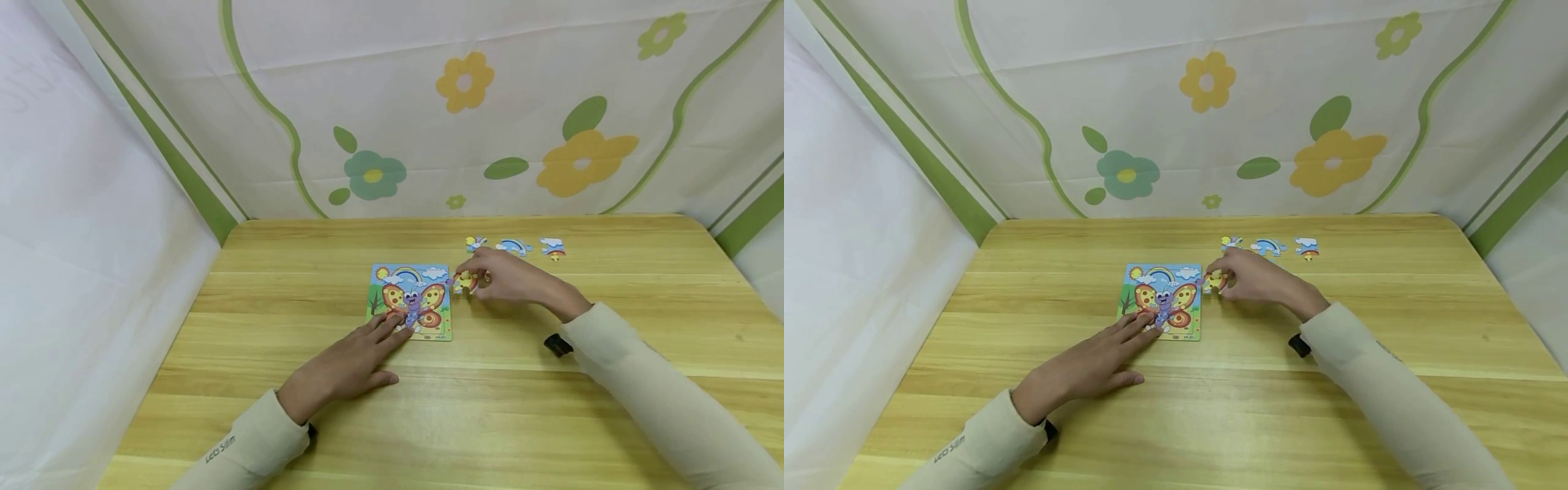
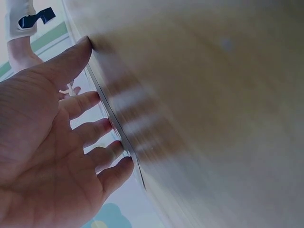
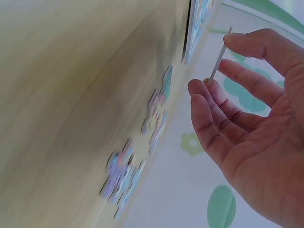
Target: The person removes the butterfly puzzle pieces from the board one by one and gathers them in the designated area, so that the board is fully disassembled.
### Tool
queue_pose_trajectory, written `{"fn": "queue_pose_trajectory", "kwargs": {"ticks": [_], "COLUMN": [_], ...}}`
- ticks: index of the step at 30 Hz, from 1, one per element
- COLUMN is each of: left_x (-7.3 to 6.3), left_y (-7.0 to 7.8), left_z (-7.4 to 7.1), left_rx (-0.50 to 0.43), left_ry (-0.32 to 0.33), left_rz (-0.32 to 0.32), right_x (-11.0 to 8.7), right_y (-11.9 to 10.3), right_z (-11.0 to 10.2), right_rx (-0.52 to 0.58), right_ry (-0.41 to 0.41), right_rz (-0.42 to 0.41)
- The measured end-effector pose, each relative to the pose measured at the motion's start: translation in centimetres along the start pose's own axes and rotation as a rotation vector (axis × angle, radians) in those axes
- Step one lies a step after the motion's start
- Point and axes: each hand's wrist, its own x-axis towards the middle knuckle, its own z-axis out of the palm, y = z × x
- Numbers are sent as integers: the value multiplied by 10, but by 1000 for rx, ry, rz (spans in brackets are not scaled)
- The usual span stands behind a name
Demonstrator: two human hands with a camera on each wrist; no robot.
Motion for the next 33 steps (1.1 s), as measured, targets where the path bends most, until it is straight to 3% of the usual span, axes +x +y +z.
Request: {"fn": "queue_pose_trajectory", "kwargs": {"ticks": [22,33], "left_x": [0,0], "left_y": [0,0], "left_z": [1,0], "left_rx": [-17,-8], "left_ry": [0,-5], "left_rz": [-13,-10], "right_x": [-72,-91], "right_y": [62,96], "right_z": [-37,-43], "right_rx": [-31,-26], "right_ry": [95,96], "right_rz": [108,183]}}
